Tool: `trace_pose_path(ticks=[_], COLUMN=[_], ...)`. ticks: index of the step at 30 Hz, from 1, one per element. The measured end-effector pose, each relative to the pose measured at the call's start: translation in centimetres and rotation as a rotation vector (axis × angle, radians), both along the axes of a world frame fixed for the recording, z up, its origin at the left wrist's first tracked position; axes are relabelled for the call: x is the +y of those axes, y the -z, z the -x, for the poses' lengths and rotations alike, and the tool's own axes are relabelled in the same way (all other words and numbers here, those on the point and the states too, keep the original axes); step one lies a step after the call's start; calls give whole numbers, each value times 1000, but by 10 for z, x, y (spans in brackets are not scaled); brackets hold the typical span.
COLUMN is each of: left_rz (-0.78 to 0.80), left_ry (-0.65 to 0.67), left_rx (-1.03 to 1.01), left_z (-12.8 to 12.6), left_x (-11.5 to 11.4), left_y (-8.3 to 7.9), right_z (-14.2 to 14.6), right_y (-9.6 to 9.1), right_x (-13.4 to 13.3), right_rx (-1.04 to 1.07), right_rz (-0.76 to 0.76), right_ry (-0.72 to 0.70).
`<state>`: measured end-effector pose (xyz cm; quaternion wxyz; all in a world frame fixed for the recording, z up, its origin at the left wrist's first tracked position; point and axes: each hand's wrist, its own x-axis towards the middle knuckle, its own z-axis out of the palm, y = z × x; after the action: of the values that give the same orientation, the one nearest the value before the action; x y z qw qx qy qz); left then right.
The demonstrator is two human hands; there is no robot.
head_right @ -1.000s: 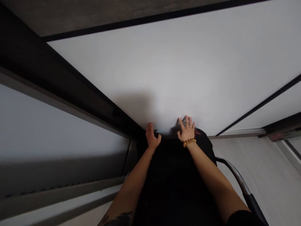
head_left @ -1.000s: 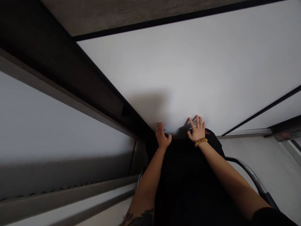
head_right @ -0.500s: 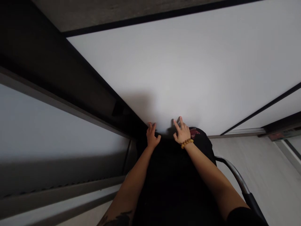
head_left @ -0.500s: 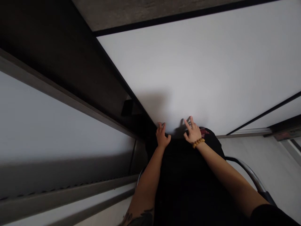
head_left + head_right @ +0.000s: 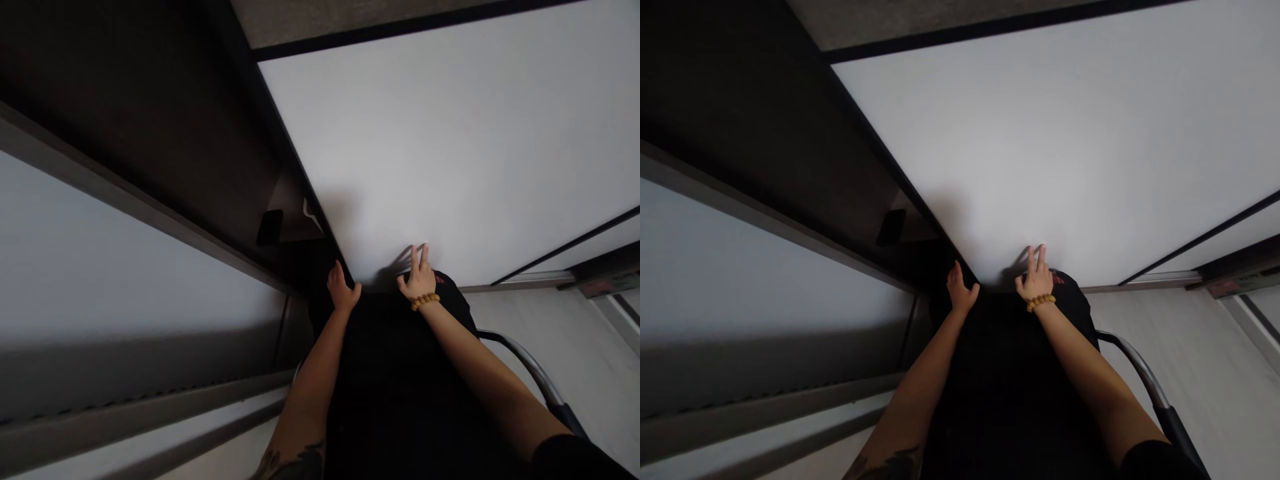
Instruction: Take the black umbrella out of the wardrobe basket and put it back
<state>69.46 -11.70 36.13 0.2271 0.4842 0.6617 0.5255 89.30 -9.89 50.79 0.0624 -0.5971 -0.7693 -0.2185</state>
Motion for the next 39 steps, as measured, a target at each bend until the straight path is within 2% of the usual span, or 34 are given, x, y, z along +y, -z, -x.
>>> trace_pose_path(ticks=[3, 5, 8, 11, 17, 20, 22, 24, 32, 39], left_rz=[-33, -60, -104, -98, -30, 6, 25, 34, 25, 47], left_ry=[69, 115, 181, 210, 244, 281, 327, 370, 496, 488], left_rx=[17, 25, 23, -16, -85, -94, -89, -75, -72, -77], left_z=[1, 0, -1, -4, -4, -3, -4, -4, -10, -10], left_x=[-1, -1, -1, 0, 1, 2, 2, 3, 4, 3], left_y=[-2, -3, -5, -6, -3, -4, -5, -8, -16, -18], right_z=[8, 13, 13, 4, -5, 4, 12, 19, 14, 5], right_y=[5, 6, 4, 2, 0, 0, 1, 2, -7, -7], right_x=[-5, -7, -2, 3, 0, -4, -5, -3, 8, -1], right_rx=[-44, -78, -79, -43, 88, 86, 26, -46, -170, -92], right_rz=[45, 124, 192, 183, 94, 85, 150, 221, 235, 205], right_ry=[-164, -215, -109, 23, 86, -52, -219, -303, -16, 80])
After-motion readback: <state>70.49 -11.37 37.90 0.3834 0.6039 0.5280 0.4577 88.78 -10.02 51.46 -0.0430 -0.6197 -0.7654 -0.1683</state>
